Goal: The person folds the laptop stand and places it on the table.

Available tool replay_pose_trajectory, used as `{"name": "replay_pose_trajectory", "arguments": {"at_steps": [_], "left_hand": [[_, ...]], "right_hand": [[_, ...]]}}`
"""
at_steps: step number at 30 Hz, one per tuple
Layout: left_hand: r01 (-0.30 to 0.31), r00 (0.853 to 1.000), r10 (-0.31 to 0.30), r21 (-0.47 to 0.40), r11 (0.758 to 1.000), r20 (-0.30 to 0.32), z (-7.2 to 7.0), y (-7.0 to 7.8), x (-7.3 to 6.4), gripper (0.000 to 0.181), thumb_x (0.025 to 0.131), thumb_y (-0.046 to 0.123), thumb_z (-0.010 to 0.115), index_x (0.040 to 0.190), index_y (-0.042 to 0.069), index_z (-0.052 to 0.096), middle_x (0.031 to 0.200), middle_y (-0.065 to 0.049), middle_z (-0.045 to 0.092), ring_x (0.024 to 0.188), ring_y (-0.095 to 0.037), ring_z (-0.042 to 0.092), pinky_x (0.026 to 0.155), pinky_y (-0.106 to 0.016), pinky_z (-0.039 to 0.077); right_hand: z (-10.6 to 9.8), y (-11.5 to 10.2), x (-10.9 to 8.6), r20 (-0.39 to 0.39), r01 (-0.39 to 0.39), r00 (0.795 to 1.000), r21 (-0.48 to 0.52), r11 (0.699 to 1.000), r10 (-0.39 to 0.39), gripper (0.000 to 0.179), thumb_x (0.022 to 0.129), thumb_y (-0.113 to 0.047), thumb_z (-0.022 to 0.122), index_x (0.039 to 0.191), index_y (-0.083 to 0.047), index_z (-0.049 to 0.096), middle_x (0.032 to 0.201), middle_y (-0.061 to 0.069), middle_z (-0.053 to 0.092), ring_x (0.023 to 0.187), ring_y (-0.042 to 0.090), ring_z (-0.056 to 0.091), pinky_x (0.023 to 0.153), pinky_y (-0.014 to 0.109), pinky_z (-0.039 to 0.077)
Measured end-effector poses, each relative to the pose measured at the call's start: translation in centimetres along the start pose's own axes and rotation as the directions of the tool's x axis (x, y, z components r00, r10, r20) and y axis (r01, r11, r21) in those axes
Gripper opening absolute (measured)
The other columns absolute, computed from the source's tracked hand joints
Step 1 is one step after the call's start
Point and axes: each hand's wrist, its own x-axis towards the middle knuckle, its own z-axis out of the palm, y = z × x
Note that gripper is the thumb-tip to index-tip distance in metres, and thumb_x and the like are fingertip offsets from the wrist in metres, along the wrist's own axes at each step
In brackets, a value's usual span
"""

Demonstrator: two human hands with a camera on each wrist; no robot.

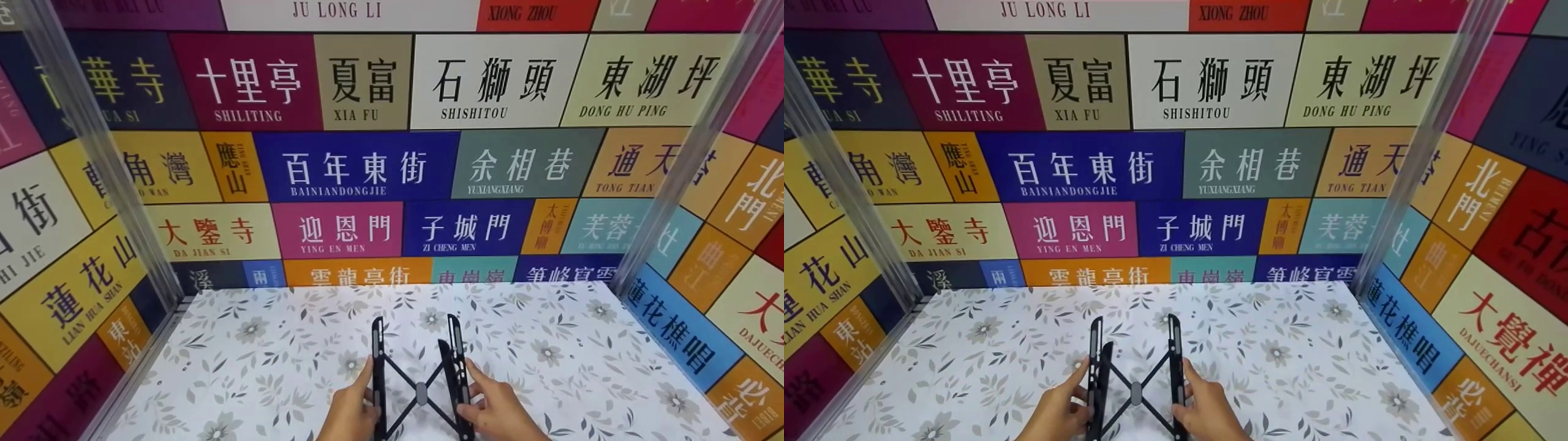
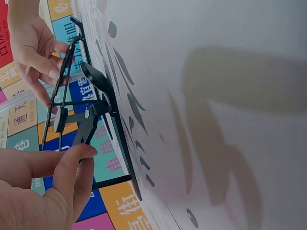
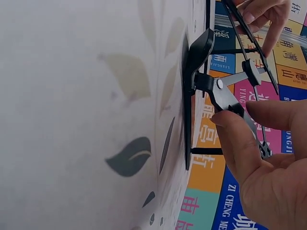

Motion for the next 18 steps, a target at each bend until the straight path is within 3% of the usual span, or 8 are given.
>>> {"name": "replay_pose_trajectory", "arguments": {"at_steps": [9, 18], "left_hand": [[0.07, 0.996, -0.068, -0.029, 0.997, 0.05, 0.35, 0.38, 0.12, 0.088, 0.072, -0.009, 0.063, 0.148, 0.007, 0.022, 0.084, -0.006, 0.066, 0.063, -0.007, 0.059, 0.058, -0.021, 0.049], [0.128, 0.988, -0.119, -0.087, 0.988, 0.098, 0.53, 0.94, 0.11, 0.088, 0.073, -0.009, 0.064, 0.148, 0.006, 0.021, 0.087, -0.006, 0.065, 0.065, -0.011, 0.061, 0.058, -0.024, 0.051]], "right_hand": [[0.18, -0.32, -0.11, 0.021, 0.013, 1.0, 0.024, 1.0, -0.013, 0.084, 0.081, -0.019, 0.07, 0.145, 0.006, 0.022, 0.091, 0.01, 0.063, 0.065, 0.006, 0.065, 0.06, 0.022, 0.052], [0.79, -0.59, -0.46, -0.012, 0.032, 0.999, 0.011, 0.999, -0.032, 0.084, 0.08, -0.019, 0.071, 0.147, -0.001, 0.024, 0.091, 0.009, 0.063, 0.064, 0.004, 0.064, 0.056, 0.023, 0.052]]}}
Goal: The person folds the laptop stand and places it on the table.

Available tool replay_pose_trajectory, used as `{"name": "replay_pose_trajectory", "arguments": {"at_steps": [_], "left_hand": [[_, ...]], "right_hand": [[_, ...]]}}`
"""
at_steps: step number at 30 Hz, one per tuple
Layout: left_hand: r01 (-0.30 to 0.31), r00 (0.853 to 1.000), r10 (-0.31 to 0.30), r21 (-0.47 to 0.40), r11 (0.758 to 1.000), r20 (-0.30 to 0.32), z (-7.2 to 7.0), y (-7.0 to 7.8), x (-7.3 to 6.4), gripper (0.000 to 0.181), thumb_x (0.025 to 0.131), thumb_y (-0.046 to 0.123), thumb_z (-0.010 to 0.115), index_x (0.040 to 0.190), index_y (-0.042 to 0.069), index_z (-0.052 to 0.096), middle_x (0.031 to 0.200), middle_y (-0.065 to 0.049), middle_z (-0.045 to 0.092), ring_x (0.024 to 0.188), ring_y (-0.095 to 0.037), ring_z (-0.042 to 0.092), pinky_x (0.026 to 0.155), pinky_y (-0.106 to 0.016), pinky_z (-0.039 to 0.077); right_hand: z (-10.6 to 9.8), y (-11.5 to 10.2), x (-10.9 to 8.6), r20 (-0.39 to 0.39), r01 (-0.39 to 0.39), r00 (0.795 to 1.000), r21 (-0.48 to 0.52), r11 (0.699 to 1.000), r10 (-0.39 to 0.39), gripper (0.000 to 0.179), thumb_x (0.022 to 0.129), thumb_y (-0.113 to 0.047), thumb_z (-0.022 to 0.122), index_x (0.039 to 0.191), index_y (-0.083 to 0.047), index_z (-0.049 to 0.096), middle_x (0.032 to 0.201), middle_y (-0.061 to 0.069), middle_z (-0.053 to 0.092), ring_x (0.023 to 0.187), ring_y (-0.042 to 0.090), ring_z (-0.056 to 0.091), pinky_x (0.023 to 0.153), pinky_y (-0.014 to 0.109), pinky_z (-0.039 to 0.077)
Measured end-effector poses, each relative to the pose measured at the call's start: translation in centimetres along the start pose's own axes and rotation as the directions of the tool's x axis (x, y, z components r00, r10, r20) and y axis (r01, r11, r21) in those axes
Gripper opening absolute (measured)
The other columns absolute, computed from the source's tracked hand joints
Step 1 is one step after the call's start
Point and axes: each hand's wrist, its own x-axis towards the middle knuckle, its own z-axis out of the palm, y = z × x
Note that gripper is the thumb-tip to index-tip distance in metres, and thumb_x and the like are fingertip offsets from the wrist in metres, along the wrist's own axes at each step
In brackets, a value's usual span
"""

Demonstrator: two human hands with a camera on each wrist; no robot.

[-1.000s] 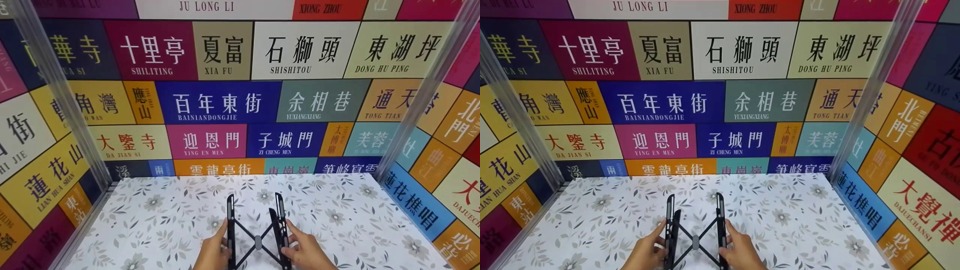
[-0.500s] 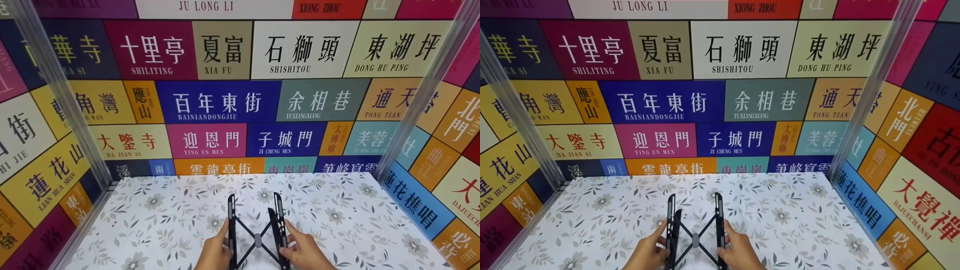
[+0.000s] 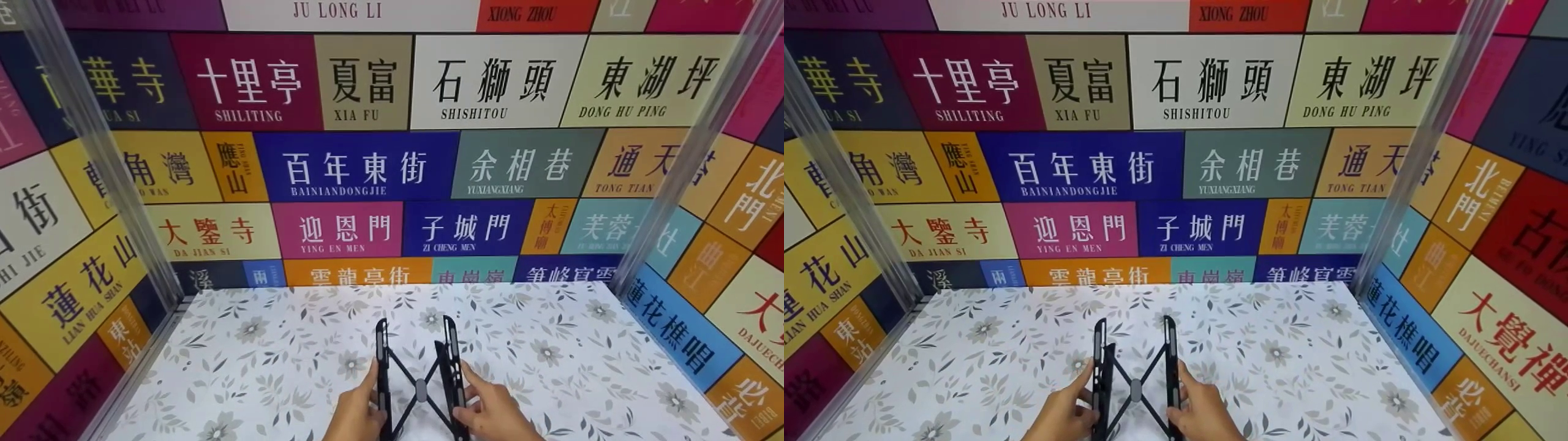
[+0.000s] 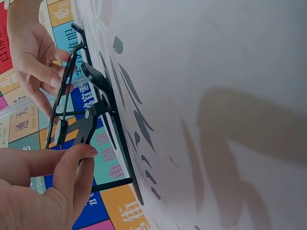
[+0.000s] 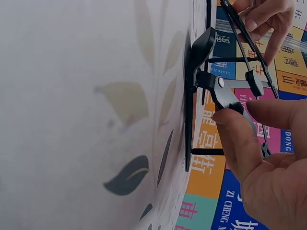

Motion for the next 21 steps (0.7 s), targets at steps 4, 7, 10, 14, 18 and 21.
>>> {"name": "replay_pose_trajectory", "arguments": {"at_steps": [4, 7, 10, 14, 18, 21], "left_hand": [[0.016, 1.0, -0.016, -0.007, 1.0, 0.015, 0.1, 0.15, 0.19, 0.086, 0.074, -0.009, 0.064, 0.148, 0.003, 0.022, 0.087, -0.006, 0.065, 0.066, -0.012, 0.062, 0.058, -0.025, 0.051], [-0.029, 1.0, 0.029, 0.016, 0.999, -0.003, 0.22, 0.13, 0.07, 0.085, 0.073, -0.009, 0.064, 0.147, 0.003, 0.023, 0.085, -0.004, 0.065, 0.064, -0.008, 0.061, 0.059, -0.023, 0.051], [-0.067, 0.998, 0.067, 0.022, 0.998, -0.013, 0.36, 0.09, -0.1, 0.086, 0.073, -0.009, 0.064, 0.147, 0.003, 0.023, 0.084, -0.004, 0.066, 0.062, -0.006, 0.06, 0.058, -0.021, 0.05], [-0.053, 0.999, 0.053, 0.008, 0.999, 0.008, 0.46, 0.12, -0.09, 0.088, 0.073, -0.011, 0.065, 0.148, 0.002, 0.021, 0.084, -0.004, 0.065, 0.063, -0.008, 0.06, 0.056, -0.022, 0.05], [-0.067, 0.998, 0.066, 0.036, 0.997, 0.012, 0.55, 0.07, -0.1, 0.088, 0.072, -0.011, 0.064, 0.147, 0.001, 0.021, 0.083, -0.003, 0.065, 0.063, -0.007, 0.058, 0.056, -0.022, 0.049], [-0.09, 0.996, 0.09, 0.074, 0.993, 0.005, 0.69, 0.02, -0.07, 0.088, 0.07, -0.009, 0.065, 0.147, 0.0, 0.023, 0.081, -0.002, 0.066, 0.063, -0.005, 0.058, 0.057, -0.022, 0.049]], "right_hand": [[0.11, 0.12, 0.03, 0.009, 0.012, 1.0, 0.004, 1.0, -0.012, 0.084, 0.08, -0.019, 0.071, 0.147, 0.001, 0.023, 0.091, 0.01, 0.063, 0.064, 0.004, 0.064, 0.057, 0.023, 0.053], [0.18, 0.11, 0.04, 0.008, 0.03, 1.0, 0.015, 0.999, -0.03, 0.083, 0.08, -0.018, 0.071, 0.146, 0.002, 0.024, 0.09, 0.009, 0.063, 0.063, 0.004, 0.064, 0.057, 0.023, 0.053], [0.26, -0.02, 0.01, 0.004, 0.041, 0.999, 0.022, 0.999, -0.041, 0.083, 0.079, -0.017, 0.072, 0.145, 0.002, 0.025, 0.088, 0.008, 0.063, 0.063, 0.004, 0.063, 0.057, 0.023, 0.052], [0.44, -0.17, -0.08, 0.003, 0.049, 0.999, 0.02, 0.999, -0.049, 0.083, 0.079, -0.016, 0.072, 0.146, 0.001, 0.025, 0.087, 0.008, 0.063, 0.063, 0.004, 0.062, 0.056, 0.023, 0.052], [0.73, -0.17, -0.11, 0.004, 0.059, 0.998, 0.007, 0.998, -0.059, 0.083, 0.079, -0.015, 0.072, 0.146, 0.0, 0.025, 0.086, 0.008, 0.063, 0.062, 0.004, 0.062, 0.054, 0.023, 0.052], [0.86, -0.24, -0.06, 0.0, 0.068, 0.998, -0.02, 0.997, -0.068, 0.083, 0.079, -0.016, 0.072, 0.145, 0.001, 0.026, 0.085, 0.007, 0.064, 0.061, 0.002, 0.061, 0.055, 0.023, 0.052]]}}
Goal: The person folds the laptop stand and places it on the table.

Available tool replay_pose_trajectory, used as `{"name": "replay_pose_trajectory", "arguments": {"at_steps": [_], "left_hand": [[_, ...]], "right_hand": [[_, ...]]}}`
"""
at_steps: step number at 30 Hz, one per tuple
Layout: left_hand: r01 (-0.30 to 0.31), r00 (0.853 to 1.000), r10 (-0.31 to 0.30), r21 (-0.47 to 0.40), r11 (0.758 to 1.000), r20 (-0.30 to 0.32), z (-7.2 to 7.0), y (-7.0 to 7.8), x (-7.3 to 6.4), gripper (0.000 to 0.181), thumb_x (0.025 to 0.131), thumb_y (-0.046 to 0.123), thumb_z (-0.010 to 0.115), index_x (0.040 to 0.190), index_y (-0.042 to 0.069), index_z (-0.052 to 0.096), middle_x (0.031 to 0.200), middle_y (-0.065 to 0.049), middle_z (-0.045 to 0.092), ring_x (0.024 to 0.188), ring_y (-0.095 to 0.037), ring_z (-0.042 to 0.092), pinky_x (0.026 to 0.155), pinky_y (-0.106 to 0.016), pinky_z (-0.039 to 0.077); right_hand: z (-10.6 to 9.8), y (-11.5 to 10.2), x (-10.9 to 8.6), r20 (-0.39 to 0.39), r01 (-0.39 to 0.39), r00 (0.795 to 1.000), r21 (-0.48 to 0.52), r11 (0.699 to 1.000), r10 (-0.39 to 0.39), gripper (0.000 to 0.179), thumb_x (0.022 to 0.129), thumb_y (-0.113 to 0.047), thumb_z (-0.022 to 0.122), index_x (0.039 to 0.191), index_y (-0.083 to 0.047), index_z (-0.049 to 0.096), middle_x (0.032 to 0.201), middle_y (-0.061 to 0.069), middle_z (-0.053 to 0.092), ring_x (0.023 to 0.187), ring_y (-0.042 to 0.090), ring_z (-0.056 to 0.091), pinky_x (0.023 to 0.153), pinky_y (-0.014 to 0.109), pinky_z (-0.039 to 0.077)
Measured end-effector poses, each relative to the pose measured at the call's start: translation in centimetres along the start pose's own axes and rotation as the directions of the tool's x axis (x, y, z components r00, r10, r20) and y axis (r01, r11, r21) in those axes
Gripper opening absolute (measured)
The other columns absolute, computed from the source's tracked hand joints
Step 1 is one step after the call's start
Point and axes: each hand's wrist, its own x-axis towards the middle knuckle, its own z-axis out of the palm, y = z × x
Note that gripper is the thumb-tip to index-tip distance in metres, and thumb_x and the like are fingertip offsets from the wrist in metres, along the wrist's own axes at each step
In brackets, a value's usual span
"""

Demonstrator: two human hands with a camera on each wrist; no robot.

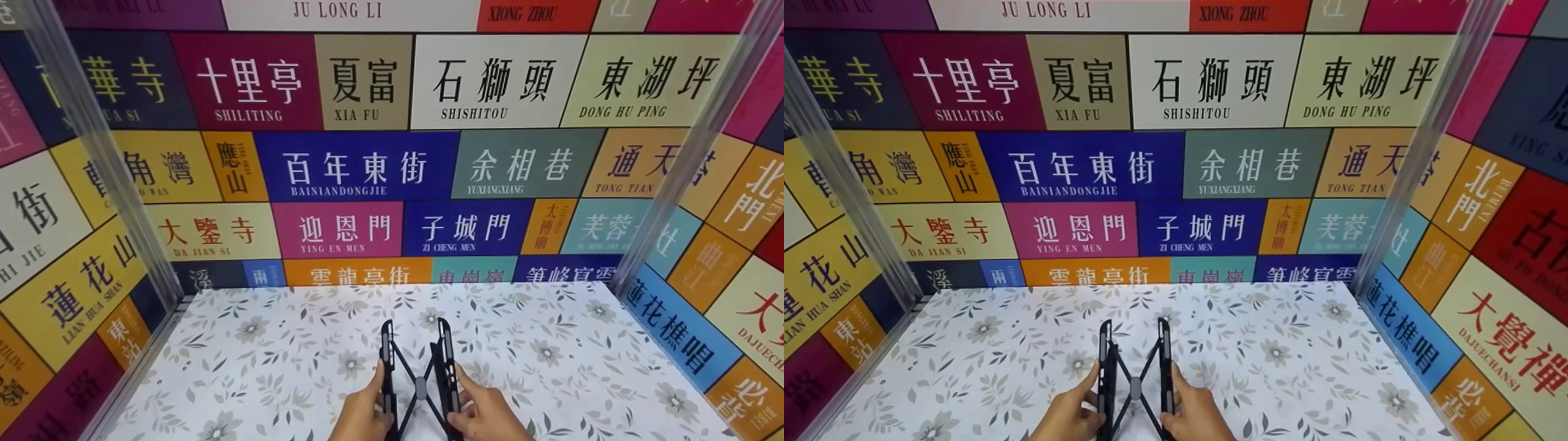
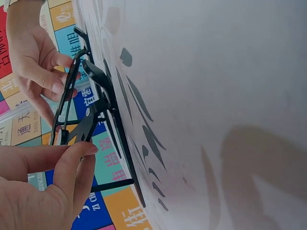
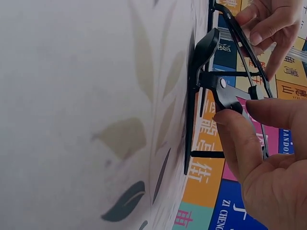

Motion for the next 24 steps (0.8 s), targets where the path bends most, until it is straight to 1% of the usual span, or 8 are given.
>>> {"name": "replay_pose_trajectory", "arguments": {"at_steps": [3, 6, 9, 11, 13, 17, 24], "left_hand": [[-0.002, 1.0, 0.002, 0.024, 1.0, 0.0, 0.1, 0.0, 0.0, 0.089, 0.069, -0.008, 0.066, 0.146, -0.001, 0.023, 0.08, -0.002, 0.066, 0.063, -0.006, 0.06, 0.059, -0.023, 0.05], [0.035, 0.999, -0.035, 0.007, 0.999, 0.021, 0.2, 0.2, 0.2, 0.089, 0.07, -0.007, 0.066, 0.147, 0.0, 0.022, 0.081, -0.003, 0.064, 0.063, -0.008, 0.061, 0.059, -0.024, 0.05], [0.032, 0.999, -0.032, 0.013, 0.999, 0.017, 0.4, 0.3, 0.1, 0.09, 0.069, -0.008, 0.066, 0.147, 0.0, 0.022, 0.08, -0.003, 0.064, 0.062, -0.008, 0.06, 0.059, -0.023, 0.05], [0.01, 1.0, -0.01, 0.021, 1.0, 0.002, 0.5, 0.3, 0.0, 0.09, 0.068, -0.007, 0.065, 0.147, 0.0, 0.022, 0.079, -0.003, 0.065, 0.061, -0.007, 0.06, 0.058, -0.023, 0.05], [-0.032, 0.999, 0.033, 0.042, 0.999, -0.025, 0.8, 0.2, -0.1, 0.09, 0.066, -0.007, 0.065, 0.146, -0.001, 0.023, 0.078, -0.002, 0.065, 0.06, -0.005, 0.058, 0.057, -0.022, 0.049], [-0.089, 0.993, 0.094, 0.079, 0.993, -0.067, 1.2, 0.3, -0.2, 0.09, 0.064, -0.007, 0.064, 0.145, -0.003, 0.025, 0.075, -0.002, 0.063, 0.059, -0.002, 0.055, 0.058, -0.021, 0.049], [-0.14, 0.984, 0.152, 0.123, 0.982, -0.093, 1.8, 0.4, -0.2, 0.089, 0.062, -0.007, 0.066, 0.143, -0.006, 0.028, 0.072, 0.001, 0.064, 0.058, -0.002, 0.053, 0.06, -0.022, 0.049]], "right_hand": [[0.1, -0.2, 0.0, 0.0, 0.0, 1.0, -0.019, 1.0, 0.0, 0.083, 0.078, -0.017, 0.072, 0.145, 0.002, 0.027, 0.084, 0.005, 0.064, 0.061, 0.001, 0.06, 0.055, 0.022, 0.051], [0.1, -0.4, 0.1, -0.004, 0.0, 1.0, -0.039, 0.999, -0.001, 0.084, 0.077, -0.018, 0.073, 0.145, 0.002, 0.027, 0.083, 0.003, 0.064, 0.062, 0.001, 0.059, 0.057, 0.022, 0.051], [0.4, -0.4, 0.0, -0.007, 0.009, 1.0, -0.06, 0.998, -0.01, 0.085, 0.076, -0.019, 0.074, 0.145, 0.001, 0.027, 0.082, 0.002, 0.063, 0.062, 0.0, 0.059, 0.057, 0.021, 0.05], [0.5, -0.4, 0.0, -0.01, 0.022, 1.0, -0.07, 0.997, -0.023, 0.086, 0.076, -0.018, 0.075, 0.145, 0.002, 0.027, 0.081, 0.001, 0.063, 0.062, -0.001, 0.06, 0.057, 0.021, 0.051], [0.6, -0.3, -0.1, -0.007, 0.028, 1.0, -0.071, 0.997, -0.028, 0.086, 0.075, -0.018, 0.075, 0.145, 0.002, 0.027, 0.081, 0.001, 0.063, 0.061, -0.001, 0.06, 0.057, 0.021, 0.051], [0.8, -0.3, 0.0, 0.011, 0.022, 1.0, -0.068, 0.997, -0.022, 0.086, 0.076, -0.018, 0.074, 0.145, 0.003, 0.026, 0.081, 0.001, 0.062, 0.061, 0.0, 0.06, 0.058, 0.021, 0.05], [1.1, -0.7, 0.0, 0.013, 0.032, 0.999, -0.071, 0.997, -0.031, 0.088, 0.075, -0.017, 0.075, 0.145, 0.003, 0.026, 0.079, 0.002, 0.062, 0.061, 0.0, 0.059, 0.057, 0.022, 0.051]]}}
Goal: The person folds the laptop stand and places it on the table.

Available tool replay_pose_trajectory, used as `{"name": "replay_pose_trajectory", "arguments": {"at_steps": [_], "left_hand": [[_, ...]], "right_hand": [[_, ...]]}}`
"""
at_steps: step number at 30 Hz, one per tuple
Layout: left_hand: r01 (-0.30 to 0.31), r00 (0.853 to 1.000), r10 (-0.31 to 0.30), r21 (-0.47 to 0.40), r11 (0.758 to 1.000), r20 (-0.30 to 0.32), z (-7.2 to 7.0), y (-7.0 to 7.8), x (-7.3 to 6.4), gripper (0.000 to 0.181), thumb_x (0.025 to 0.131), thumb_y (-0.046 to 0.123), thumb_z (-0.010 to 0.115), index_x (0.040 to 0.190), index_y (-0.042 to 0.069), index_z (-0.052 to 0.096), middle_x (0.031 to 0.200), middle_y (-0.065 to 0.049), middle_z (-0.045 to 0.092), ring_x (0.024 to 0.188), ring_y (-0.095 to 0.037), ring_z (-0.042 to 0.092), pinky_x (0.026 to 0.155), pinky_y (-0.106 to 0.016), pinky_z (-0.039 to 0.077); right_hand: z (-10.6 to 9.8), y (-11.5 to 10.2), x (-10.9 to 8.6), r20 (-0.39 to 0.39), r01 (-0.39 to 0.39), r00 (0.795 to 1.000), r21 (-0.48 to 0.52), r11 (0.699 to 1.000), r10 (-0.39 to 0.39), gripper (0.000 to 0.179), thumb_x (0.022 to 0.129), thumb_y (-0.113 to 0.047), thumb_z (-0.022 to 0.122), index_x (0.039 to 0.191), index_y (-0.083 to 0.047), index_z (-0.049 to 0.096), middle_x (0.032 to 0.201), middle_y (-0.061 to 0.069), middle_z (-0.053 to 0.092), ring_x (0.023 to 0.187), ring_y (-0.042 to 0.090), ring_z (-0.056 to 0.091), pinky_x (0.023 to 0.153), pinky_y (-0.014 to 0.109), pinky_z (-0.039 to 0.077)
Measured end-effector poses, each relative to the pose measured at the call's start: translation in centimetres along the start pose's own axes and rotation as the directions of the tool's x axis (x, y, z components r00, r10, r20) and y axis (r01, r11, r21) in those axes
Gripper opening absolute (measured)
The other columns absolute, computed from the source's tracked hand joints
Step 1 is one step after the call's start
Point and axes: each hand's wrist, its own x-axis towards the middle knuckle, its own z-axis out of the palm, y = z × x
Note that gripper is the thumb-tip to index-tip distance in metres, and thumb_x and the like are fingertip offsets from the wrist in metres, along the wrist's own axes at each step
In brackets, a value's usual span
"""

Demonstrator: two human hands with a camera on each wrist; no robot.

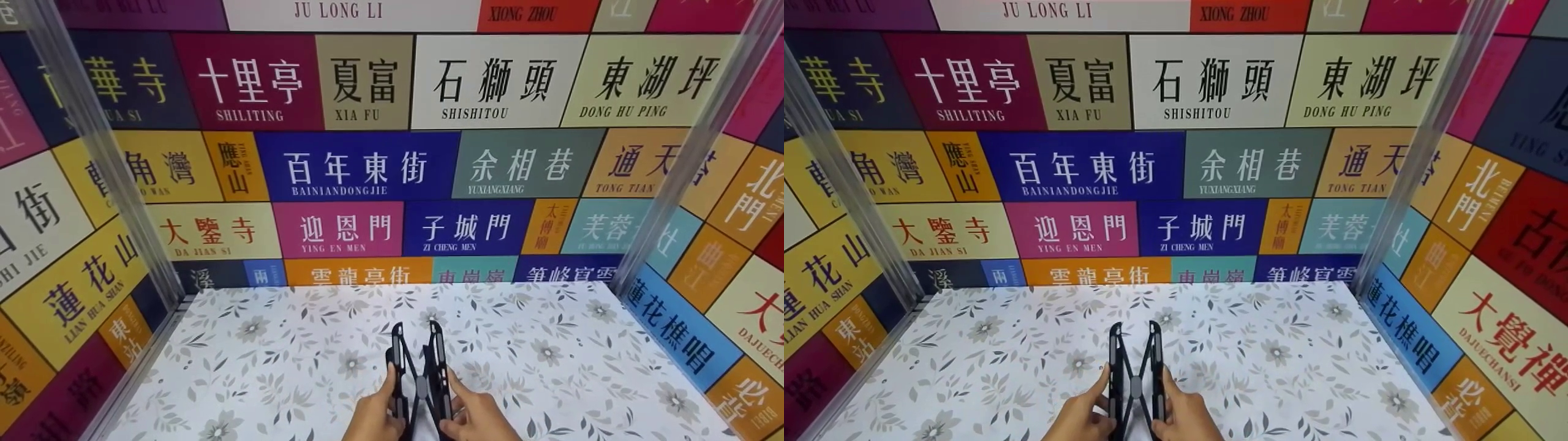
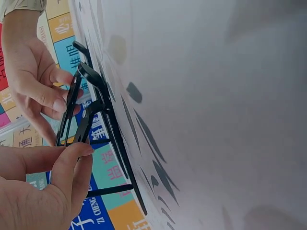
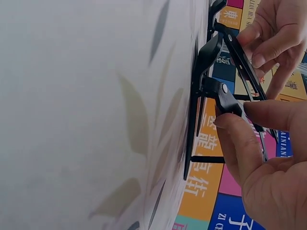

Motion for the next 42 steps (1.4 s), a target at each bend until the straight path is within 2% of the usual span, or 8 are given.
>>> {"name": "replay_pose_trajectory", "arguments": {"at_steps": [5, 9, 14, 21, 27, 29, 37, 42], "left_hand": [[-0.02, 1.0, 0.02, 0.016, 1.0, 0.009, 0.2, 0.3, 0.0, 0.089, 0.061, -0.006, 0.066, 0.142, -0.007, 0.029, 0.071, 0.001, 0.064, 0.059, -0.003, 0.054, 0.062, -0.024, 0.049], [0.001, 0.999, -0.001, -0.006, 1.0, 0.035, 0.4, 0.6, 0.0, 0.091, 0.061, -0.007, 0.065, 0.144, -0.005, 0.027, 0.073, 0.0, 0.065, 0.061, -0.004, 0.055, 0.062, -0.024, 0.049], [0.024, 0.999, -0.024, -0.018, 1.0, 0.035, 0.7, 0.8, 0.1, 0.092, 0.061, -0.006, 0.066, 0.144, -0.003, 0.027, 0.072, 0.0, 0.066, 0.06, -0.004, 0.054, 0.062, -0.025, 0.049], [0.031, 0.999, -0.029, -0.057, 0.998, 0.032, 1.3, 1.1, 0.2, 0.091, 0.063, -0.006, 0.066, 0.145, -0.004, 0.024, 0.075, -0.004, 0.067, 0.06, -0.002, 0.055, 0.061, -0.023, 0.05], [0.083, 0.993, -0.07, -0.136, 0.987, 0.094, 1.4, 1.6, 0.2, 0.09, 0.067, -0.009, 0.065, 0.145, -0.005, 0.021, 0.074, -0.004, 0.065, 0.059, -0.003, 0.056, 0.058, -0.021, 0.05], [0.099, 0.99, -0.082, -0.153, 0.983, 0.115, 1.3, 1.7, 0.2, 0.09, 0.067, -0.01, 0.065, 0.145, -0.005, 0.02, 0.074, -0.004, 0.065, 0.06, -0.004, 0.057, 0.059, -0.021, 0.051], [0.07, 0.993, -0.048, -0.201, 0.977, 0.111, 1.6, 1.7, 0.2, 0.09, 0.068, -0.012, 0.063, 0.146, -0.006, 0.018, 0.077, -0.007, 0.067, 0.06, -0.003, 0.059, 0.056, -0.02, 0.051], [0.067, 0.992, -0.04, -0.228, 0.971, 0.12, 1.5, 1.6, -0.1, 0.091, 0.072, -0.008, 0.066, 0.148, -0.001, 0.016, 0.079, -0.007, 0.067, 0.062, -0.003, 0.06, 0.057, -0.019, 0.051]], "right_hand": [[0.2, -0.3, 0.0, 0.023, -0.02, 1.0, 0.011, 1.0, 0.02, 0.088, 0.075, -0.018, 0.074, 0.146, 0.0, 0.025, 0.078, 0.0, 0.062, 0.06, 0.0, 0.059, 0.058, 0.021, 0.05], [0.4, -0.3, 0.0, 0.02, 0.006, 1.0, 0.016, 1.0, -0.006, 0.088, 0.074, -0.016, 0.075, 0.145, 0.002, 0.026, 0.075, 0.0, 0.061, 0.059, 0.0, 0.057, 0.057, 0.021, 0.05], [0.7, -0.3, 0.0, 0.036, 0.044, 0.998, 0.047, 0.998, -0.046, 0.087, 0.075, -0.015, 0.074, 0.144, 0.005, 0.025, 0.075, 0.001, 0.064, 0.061, 0.001, 0.059, 0.058, 0.022, 0.052], [1.2, 0.1, 0.1, 0.077, 0.025, 0.997, 0.087, 0.996, -0.032, 0.087, 0.079, -0.02, 0.072, 0.146, 0.001, 0.022, 0.075, -0.001, 0.066, 0.062, 0.002, 0.061, 0.06, 0.022, 0.053], [1.4, -0.1, 0.2, 0.084, 0.011, 0.996, 0.113, 0.994, -0.021, 0.086, 0.08, -0.02, 0.072, 0.146, 0.001, 0.022, 0.076, 0.002, 0.066, 0.062, 0.002, 0.063, 0.06, 0.022, 0.053], [1.3, -0.7, 0.2, 0.081, 0.015, 0.996, 0.112, 0.994, -0.024, 0.086, 0.079, -0.02, 0.072, 0.145, 0.005, 0.023, 0.076, 0.004, 0.067, 0.061, 0.003, 0.063, 0.059, 0.022, 0.053], [1.6, -1.0, 0.3, 0.067, 0.023, 0.997, 0.126, 0.992, -0.031, 0.086, 0.078, -0.02, 0.073, 0.143, 0.007, 0.024, 0.074, 0.006, 0.067, 0.061, 0.004, 0.063, 0.059, 0.022, 0.053], [1.4, -1.1, 0.1, 0.08, 0.035, 0.996, 0.154, 0.987, -0.048, 0.085, 0.08, -0.021, 0.072, 0.144, 0.008, 0.023, 0.076, 0.007, 0.068, 0.063, 0.004, 0.063, 0.059, 0.023, 0.054]]}}
